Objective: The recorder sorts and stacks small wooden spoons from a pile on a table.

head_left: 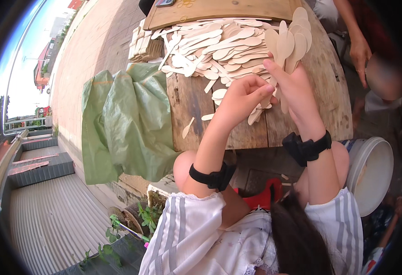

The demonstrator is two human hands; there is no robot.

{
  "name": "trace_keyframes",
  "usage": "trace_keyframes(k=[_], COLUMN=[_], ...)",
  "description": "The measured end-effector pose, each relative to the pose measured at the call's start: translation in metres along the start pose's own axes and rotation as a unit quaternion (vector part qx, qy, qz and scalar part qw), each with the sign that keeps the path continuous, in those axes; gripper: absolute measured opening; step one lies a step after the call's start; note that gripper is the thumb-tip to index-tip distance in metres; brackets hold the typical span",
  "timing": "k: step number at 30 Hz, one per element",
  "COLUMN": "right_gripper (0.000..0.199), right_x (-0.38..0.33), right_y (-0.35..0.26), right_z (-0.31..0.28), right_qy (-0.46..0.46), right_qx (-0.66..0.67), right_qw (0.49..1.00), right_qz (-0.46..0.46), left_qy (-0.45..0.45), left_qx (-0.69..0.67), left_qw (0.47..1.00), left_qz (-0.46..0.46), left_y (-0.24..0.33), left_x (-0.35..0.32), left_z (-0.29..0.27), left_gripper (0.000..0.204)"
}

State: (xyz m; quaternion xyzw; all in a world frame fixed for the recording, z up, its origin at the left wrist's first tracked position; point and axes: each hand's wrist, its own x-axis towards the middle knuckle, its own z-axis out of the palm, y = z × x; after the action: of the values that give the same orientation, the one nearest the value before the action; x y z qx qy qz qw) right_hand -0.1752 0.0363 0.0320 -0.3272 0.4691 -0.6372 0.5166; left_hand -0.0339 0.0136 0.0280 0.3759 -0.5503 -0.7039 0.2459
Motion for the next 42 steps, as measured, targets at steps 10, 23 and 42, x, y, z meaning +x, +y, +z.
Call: trace_keyframes(k=[10,23,42], right_gripper=[0.021,0.016,0.037], right_x=[-0.001,0.004,0.000], right_y=[-0.005,-0.002,0.004], right_z=[-0.010,-0.016,-0.005], right_qy=[0.128,0.119,0.088], right_qx=[0.140,0.196,-0.355], right_qw=[0.979,0.973,0.919], right_qz=[0.074,0.038,-0.147], left_qy=[0.160,0.198,0.268], left_qx=[0.669,0.552,0.563], left_qw=[0.725,0.808,0.759], left_qz=[0.033,0.054,0.188], left_y=[-0.036,-0.016,-0.003], left_x=[-0.018,-0.007,-0.009], left_z=[-0.004,-0.004,-0.007], left_gripper=[0.029,0.015,0.024])
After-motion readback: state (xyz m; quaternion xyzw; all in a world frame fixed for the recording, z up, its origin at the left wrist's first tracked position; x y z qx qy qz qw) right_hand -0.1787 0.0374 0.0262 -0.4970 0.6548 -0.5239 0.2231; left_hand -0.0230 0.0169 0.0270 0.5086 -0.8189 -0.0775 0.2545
